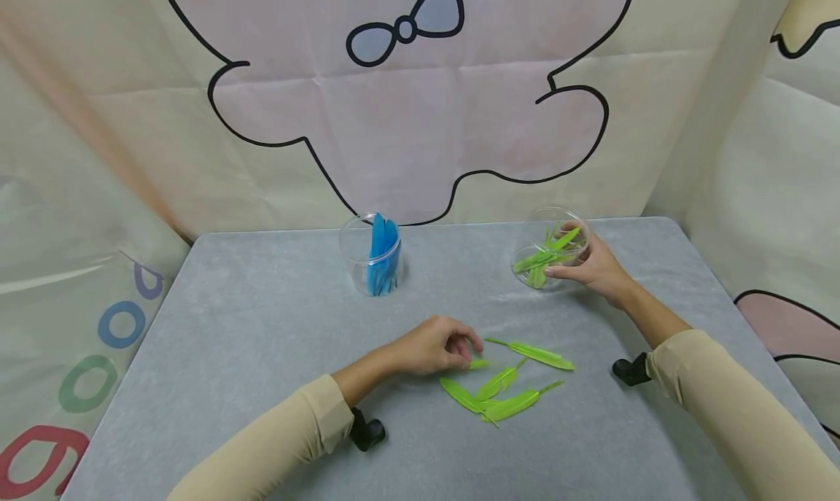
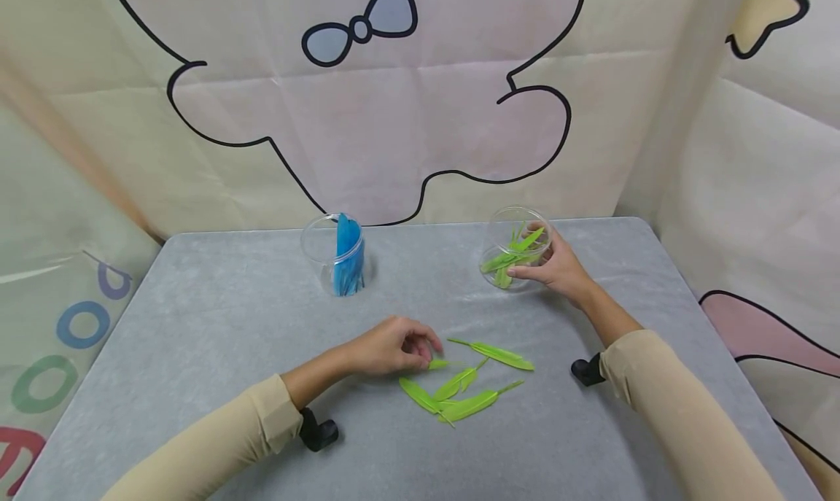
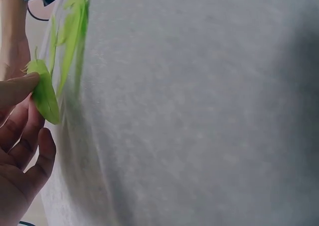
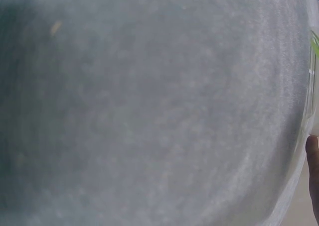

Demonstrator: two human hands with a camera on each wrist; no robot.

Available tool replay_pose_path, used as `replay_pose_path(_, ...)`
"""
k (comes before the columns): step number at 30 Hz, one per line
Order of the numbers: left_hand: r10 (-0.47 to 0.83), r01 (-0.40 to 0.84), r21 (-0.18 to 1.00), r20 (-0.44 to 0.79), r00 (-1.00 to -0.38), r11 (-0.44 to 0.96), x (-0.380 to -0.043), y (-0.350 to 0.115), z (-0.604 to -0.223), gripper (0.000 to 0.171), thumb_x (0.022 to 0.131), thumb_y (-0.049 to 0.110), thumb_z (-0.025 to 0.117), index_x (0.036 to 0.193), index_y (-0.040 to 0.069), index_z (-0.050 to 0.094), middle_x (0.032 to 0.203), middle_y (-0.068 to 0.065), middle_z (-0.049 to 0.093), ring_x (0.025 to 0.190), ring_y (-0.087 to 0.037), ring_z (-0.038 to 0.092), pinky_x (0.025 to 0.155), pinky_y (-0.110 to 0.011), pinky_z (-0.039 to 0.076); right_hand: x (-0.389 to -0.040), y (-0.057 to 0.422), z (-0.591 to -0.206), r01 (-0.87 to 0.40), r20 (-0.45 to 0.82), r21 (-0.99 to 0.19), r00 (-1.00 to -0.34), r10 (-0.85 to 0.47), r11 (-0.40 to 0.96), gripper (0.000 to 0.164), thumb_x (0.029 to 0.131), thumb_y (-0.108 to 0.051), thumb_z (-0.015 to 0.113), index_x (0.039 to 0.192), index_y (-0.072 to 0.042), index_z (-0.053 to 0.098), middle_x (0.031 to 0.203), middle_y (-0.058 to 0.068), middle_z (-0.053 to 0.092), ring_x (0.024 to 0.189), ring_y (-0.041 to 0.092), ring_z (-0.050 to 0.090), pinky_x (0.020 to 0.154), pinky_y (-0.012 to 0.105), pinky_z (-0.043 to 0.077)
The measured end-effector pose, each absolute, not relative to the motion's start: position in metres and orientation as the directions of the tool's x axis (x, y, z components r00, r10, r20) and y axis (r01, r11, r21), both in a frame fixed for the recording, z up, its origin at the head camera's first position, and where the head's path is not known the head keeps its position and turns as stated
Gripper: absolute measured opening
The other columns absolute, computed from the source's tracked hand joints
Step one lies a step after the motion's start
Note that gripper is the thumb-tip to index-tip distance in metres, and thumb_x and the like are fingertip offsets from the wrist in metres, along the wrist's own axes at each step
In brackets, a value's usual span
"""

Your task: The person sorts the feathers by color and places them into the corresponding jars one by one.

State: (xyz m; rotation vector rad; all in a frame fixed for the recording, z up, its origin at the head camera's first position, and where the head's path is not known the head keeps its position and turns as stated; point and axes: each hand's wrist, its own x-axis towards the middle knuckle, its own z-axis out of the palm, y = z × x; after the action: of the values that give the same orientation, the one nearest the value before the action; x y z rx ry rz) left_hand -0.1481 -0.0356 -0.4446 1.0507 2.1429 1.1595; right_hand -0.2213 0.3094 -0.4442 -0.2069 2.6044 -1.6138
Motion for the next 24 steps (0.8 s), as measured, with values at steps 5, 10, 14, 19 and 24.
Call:
replay_pose_path(5, 0.804, 0.389, 0.859, -0.043, -0.593, 0.332, -0.150, -0.031, -0.439, 0.019, 0.089, -0.003, 0.071, 0.106, 0.002, 0.072, 0.082, -0.001, 0.068, 0.072, -0.002, 0.061, 0.069, -0.019, 0.053, -0.222, 0.310, -0.444, -0.081, 0.014, -0.892, -0.988, -0.151, 0.445, 0.082, 0.081, -0.008, 0.083, 0.146, -0.010, 0.032, 0.143, 0.011, 0.044, 0.102, 0.007, 0.057, 0.077, 0.017, 0.048)
replay_pose_path(10, 0.790, 0.384, 0.870, -0.009, -0.613, 0.308, -0.154, -0.024, -0.434, 0.020, 0.089, -0.003, 0.070, 0.109, 0.001, 0.071, 0.084, -0.001, 0.068, 0.076, -0.003, 0.061, 0.071, -0.020, 0.053, -0.222, 0.311, -0.444, -0.087, 0.021, -0.889, -0.988, -0.150, 0.450, 0.082, 0.081, -0.008, 0.083, 0.146, -0.010, 0.033, 0.143, 0.011, 0.044, 0.099, 0.008, 0.058, 0.074, 0.019, 0.048)
replay_pose_path(14, 0.769, 0.387, 0.879, 0.037, -0.639, 0.279, -0.159, -0.021, -0.427, 0.020, 0.089, -0.002, 0.071, 0.110, -0.001, 0.071, 0.087, -0.002, 0.069, 0.077, -0.006, 0.061, 0.072, -0.022, 0.053, -0.222, 0.310, -0.444, -0.091, 0.025, -0.885, -0.988, -0.151, 0.456, 0.081, 0.081, -0.008, 0.083, 0.145, -0.010, 0.034, 0.142, 0.010, 0.044, 0.094, 0.009, 0.059, 0.070, 0.021, 0.048)
replay_pose_path(19, 0.730, 0.409, 0.878, 0.108, -0.675, 0.249, -0.168, -0.015, -0.416, 0.019, 0.090, 0.000, 0.071, 0.109, 0.001, 0.072, 0.091, -0.005, 0.070, 0.079, -0.006, 0.061, 0.072, -0.023, 0.053, -0.222, 0.310, -0.444, -0.086, 0.019, -0.886, -0.989, -0.149, 0.456, 0.082, 0.080, -0.008, 0.084, 0.145, -0.012, 0.034, 0.143, 0.011, 0.043, 0.093, 0.009, 0.060, 0.070, 0.021, 0.049)
replay_pose_path(24, 0.652, 0.417, 0.887, 0.196, -0.732, 0.201, -0.179, -0.003, -0.401, 0.016, 0.091, 0.001, 0.070, 0.107, 0.003, 0.071, 0.091, -0.005, 0.070, 0.081, -0.008, 0.063, 0.074, -0.024, 0.054, -0.222, 0.310, -0.444, -0.088, 0.022, -0.891, -0.988, -0.151, 0.445, 0.082, 0.080, -0.007, 0.084, 0.144, -0.011, 0.035, 0.143, 0.010, 0.043, 0.094, 0.007, 0.061, 0.071, 0.021, 0.050)
